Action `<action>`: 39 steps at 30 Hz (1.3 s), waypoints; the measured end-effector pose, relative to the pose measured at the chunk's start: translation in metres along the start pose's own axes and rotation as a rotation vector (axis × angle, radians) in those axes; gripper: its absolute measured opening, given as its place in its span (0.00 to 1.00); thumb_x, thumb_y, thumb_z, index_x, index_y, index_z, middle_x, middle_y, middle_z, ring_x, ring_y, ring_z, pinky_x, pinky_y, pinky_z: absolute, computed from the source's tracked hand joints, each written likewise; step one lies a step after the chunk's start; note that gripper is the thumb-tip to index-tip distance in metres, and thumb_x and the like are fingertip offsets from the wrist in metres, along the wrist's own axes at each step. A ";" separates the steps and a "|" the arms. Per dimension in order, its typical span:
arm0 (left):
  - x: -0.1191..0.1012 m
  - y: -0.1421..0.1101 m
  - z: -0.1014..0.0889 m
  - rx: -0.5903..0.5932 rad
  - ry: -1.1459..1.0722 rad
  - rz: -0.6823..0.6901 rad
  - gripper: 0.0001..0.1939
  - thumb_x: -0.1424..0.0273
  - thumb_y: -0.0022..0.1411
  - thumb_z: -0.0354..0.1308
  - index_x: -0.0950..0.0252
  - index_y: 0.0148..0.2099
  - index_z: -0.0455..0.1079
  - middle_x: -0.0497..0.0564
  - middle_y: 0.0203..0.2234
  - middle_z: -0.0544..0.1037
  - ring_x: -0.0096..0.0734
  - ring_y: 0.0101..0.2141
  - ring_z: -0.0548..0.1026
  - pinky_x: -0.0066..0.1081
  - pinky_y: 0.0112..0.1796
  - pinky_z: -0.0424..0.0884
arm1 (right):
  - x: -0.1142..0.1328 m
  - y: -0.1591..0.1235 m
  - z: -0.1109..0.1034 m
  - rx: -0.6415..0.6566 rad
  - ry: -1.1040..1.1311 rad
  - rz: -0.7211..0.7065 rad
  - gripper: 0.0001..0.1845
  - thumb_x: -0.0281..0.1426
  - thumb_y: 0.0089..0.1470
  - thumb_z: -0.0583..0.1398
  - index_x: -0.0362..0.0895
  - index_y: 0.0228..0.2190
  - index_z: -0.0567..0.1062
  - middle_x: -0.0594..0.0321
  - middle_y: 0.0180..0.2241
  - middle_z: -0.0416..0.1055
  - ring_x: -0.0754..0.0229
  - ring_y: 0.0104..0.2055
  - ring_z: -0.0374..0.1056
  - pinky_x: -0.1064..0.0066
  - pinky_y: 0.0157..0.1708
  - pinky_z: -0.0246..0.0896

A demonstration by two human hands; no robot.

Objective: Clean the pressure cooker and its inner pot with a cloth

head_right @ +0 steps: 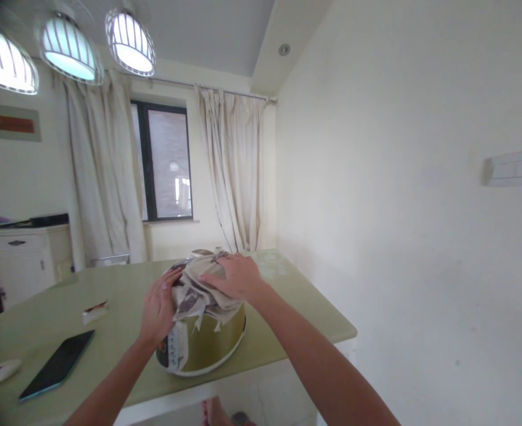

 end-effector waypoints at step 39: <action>-0.006 -0.003 0.003 -0.034 0.039 -0.010 0.27 0.62 0.78 0.37 0.63 0.60 0.75 0.58 0.58 0.80 0.44 0.62 0.73 0.55 0.66 0.64 | -0.026 0.027 0.024 0.123 0.146 0.022 0.24 0.40 0.68 0.58 0.42 0.58 0.77 0.50 0.57 0.77 0.49 0.59 0.71 0.61 0.60 0.61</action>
Point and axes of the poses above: each hand's wrist, its own y-axis towards the middle knuckle, its own z-axis out of the palm, x = y × z, the point moved 3 cm from there along y, towards the middle knuckle
